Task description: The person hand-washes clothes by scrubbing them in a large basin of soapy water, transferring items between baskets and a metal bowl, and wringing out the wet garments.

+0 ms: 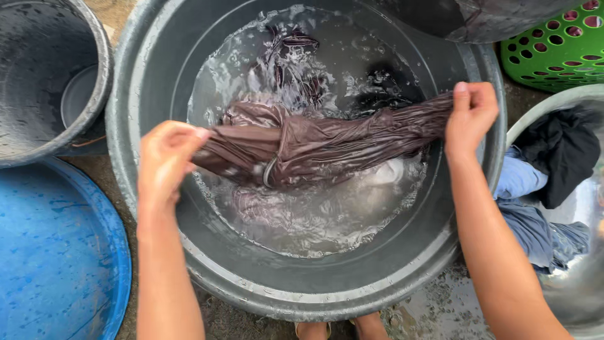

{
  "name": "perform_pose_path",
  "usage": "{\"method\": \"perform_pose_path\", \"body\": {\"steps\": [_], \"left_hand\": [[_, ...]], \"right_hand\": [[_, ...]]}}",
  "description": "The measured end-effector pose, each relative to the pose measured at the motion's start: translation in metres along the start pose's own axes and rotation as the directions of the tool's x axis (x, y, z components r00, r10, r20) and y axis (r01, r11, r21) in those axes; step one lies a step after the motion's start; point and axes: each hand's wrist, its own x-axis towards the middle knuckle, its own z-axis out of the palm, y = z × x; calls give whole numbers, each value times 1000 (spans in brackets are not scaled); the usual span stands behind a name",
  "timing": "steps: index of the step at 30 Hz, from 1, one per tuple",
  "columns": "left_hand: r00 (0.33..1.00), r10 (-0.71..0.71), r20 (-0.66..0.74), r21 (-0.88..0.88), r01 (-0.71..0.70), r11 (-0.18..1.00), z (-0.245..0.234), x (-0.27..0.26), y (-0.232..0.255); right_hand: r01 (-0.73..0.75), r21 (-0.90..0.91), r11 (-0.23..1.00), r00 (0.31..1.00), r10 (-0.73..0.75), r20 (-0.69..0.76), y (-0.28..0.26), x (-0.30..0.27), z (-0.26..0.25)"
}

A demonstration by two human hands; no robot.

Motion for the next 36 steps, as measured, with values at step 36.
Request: {"method": "perform_pose_path", "body": {"steps": [36], "left_hand": [[919, 362, 158, 90, -379, 921, 58, -47, 100]], "right_hand": [[-168, -282, 945, 728, 311, 610, 19, -49, 62]]}}
